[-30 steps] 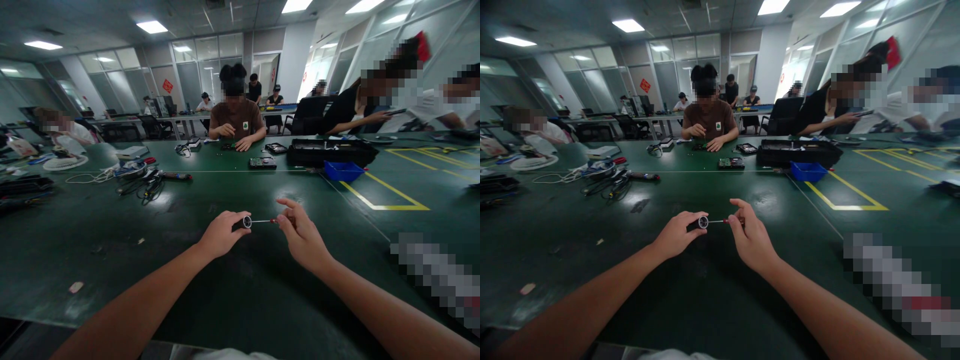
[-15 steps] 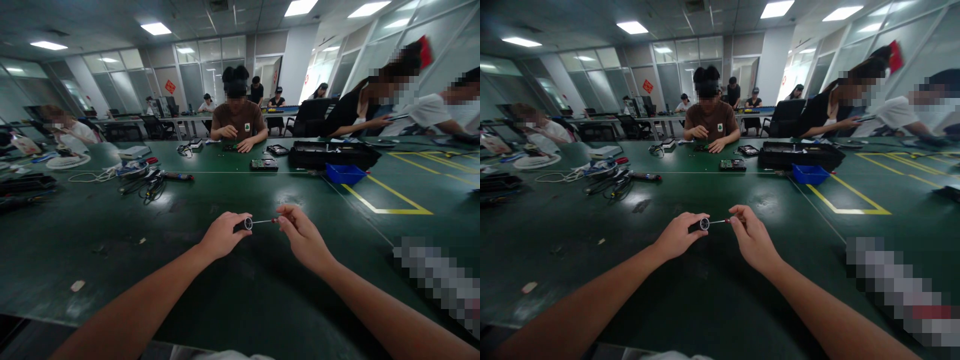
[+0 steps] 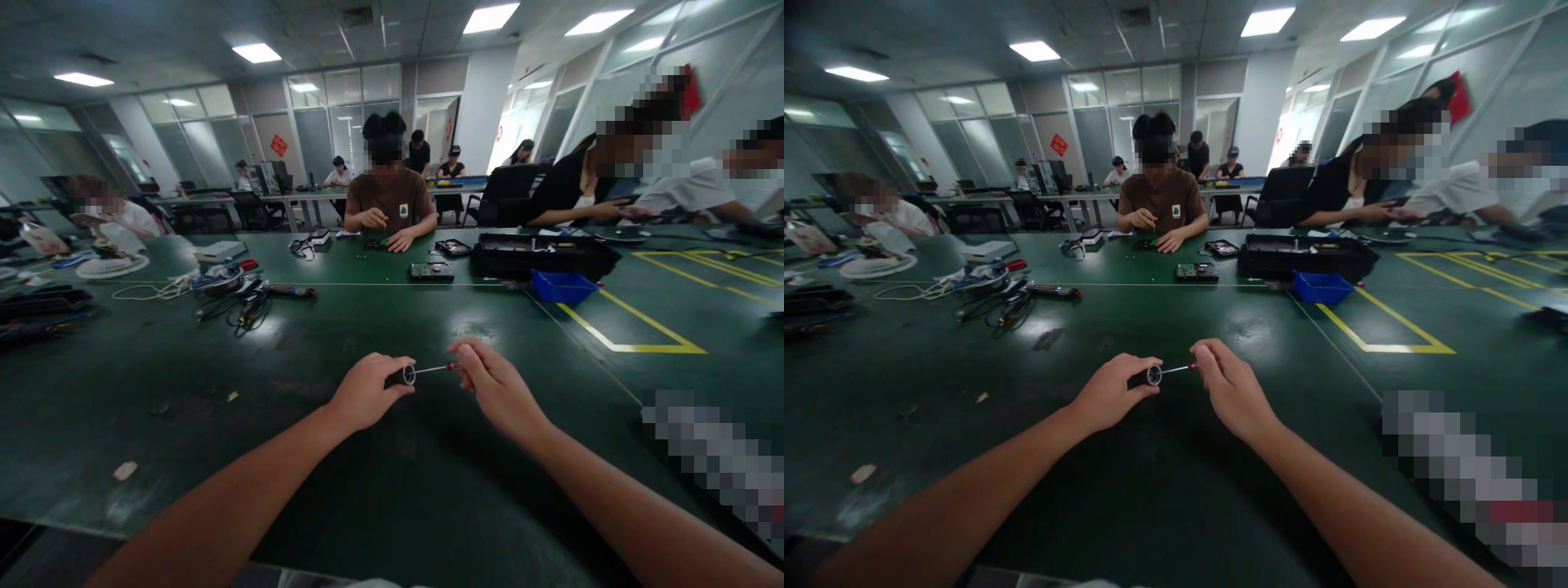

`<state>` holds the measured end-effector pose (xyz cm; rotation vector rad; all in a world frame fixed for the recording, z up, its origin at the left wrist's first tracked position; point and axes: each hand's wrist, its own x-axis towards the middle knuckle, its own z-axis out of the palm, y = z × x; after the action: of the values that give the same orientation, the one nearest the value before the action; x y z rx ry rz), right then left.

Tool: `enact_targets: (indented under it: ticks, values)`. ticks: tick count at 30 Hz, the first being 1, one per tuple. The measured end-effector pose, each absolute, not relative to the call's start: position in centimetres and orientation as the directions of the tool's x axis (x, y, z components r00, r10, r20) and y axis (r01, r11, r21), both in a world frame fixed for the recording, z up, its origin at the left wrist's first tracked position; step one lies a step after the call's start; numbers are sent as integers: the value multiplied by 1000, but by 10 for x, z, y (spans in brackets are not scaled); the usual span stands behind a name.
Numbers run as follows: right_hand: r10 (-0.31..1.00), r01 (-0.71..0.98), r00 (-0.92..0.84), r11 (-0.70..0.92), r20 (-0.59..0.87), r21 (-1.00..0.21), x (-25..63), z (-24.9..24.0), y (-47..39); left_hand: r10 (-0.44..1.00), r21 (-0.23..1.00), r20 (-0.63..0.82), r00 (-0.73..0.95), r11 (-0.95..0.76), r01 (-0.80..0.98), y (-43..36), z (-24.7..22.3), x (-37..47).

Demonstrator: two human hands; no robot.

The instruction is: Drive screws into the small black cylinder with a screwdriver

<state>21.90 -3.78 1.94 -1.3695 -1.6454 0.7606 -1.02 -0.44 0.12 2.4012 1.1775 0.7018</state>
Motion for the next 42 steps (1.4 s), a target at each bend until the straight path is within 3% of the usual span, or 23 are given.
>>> enact_targets:
  ticks: [3, 8, 14, 22, 24, 28, 30, 42]
  values:
    - [977, 474, -29, 202, 213, -857, 219, 18, -37, 808, 526, 259, 529, -577, 625, -6, 1, -9]
    - [959, 347, -12, 271, 284, -898, 218, 17, -38, 823, 530, 248, 510, -556, 640, -7, 2, -8]
    - [977, 477, -17, 195, 213, -857, 217, 24, -41, 822, 531, 235, 518, -555, 640, -7, 4, -8]
    - [960, 359, 0, 260, 279, -896, 215, 16, -39, 834, 550, 243, 495, -539, 638, -7, 5, -8]
    - [975, 248, 18, 212, 223, -945, 214, 16, -37, 832, 547, 251, 494, -543, 637, -7, 6, -7]
    - [998, -145, 56, 44, 36, -988, 215, 15, -30, 770, 450, 343, 538, -637, 626, -5, 7, -8]
    - [997, -209, 82, 21, 4, -978, 217, 14, -26, 764, 412, 361, 535, -645, 643, -2, 7, -10]
    - [978, 110, 96, 175, 186, -978, 214, 9, -31, 820, 500, 250, 515, -565, 656, -4, 9, -8]
